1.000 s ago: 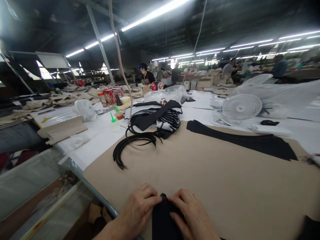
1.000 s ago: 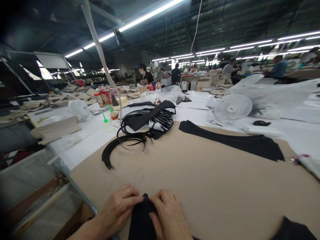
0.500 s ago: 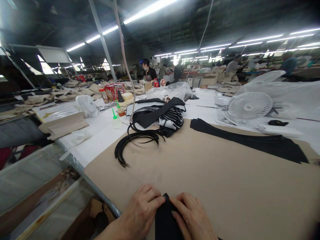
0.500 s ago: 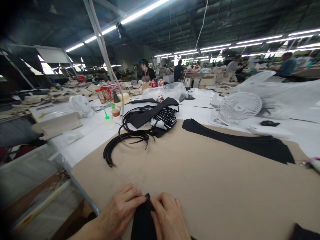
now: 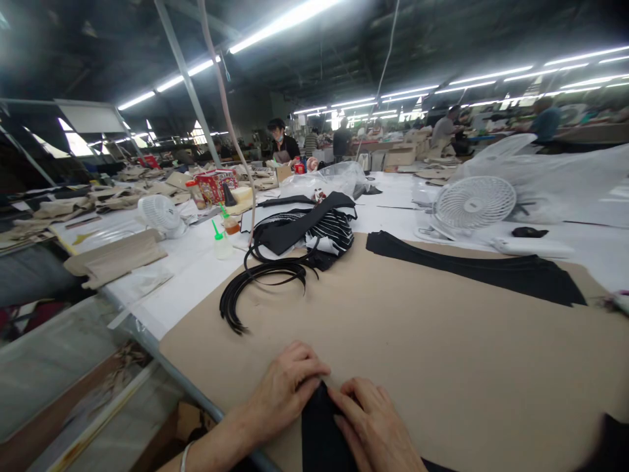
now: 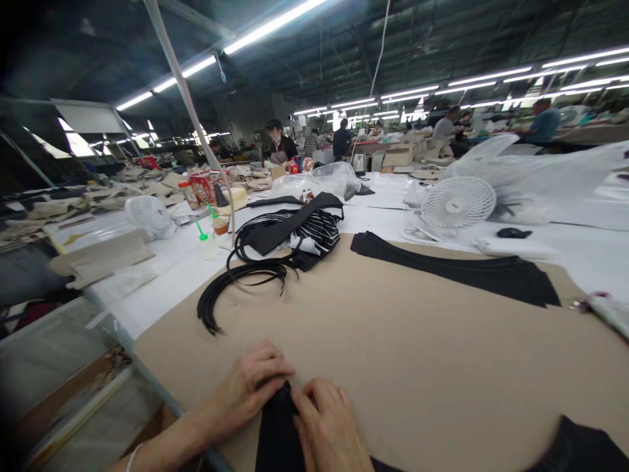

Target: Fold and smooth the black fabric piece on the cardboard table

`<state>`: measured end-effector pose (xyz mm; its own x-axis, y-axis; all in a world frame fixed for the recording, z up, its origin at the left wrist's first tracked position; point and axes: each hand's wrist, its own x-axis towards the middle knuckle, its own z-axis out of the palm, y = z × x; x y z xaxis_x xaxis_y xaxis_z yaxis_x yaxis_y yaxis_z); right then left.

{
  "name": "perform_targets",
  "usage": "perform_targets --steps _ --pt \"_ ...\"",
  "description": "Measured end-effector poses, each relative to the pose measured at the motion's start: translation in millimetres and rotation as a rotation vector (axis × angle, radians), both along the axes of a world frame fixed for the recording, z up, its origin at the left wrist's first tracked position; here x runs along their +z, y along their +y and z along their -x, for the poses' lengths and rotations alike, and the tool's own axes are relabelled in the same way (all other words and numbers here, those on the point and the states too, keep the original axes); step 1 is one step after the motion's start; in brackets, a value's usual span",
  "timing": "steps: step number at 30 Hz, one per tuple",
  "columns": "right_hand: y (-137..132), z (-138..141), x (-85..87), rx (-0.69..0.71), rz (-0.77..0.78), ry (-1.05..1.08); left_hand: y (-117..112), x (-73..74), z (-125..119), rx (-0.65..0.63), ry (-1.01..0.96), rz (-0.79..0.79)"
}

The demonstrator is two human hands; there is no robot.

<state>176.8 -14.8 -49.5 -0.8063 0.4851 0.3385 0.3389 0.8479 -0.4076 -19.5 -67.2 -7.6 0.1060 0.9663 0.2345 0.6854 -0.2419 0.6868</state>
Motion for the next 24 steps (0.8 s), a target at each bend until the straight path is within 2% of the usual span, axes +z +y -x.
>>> perform_targets --steps 4,13,24 --pt "-1.3 0.5 4.7 0.014 0.042 -0.02 3.6 -3.8 3.2 -0.066 0.052 -0.035" --pt "-3.1 2.8 10.6 0.014 0.074 -0.038 5.9 -10.8 19.3 -0.229 0.224 -0.247" --pt "-3.5 3.2 14.7 0.001 0.126 -0.024 10.2 2.1 26.8 -0.428 0.603 -0.274"
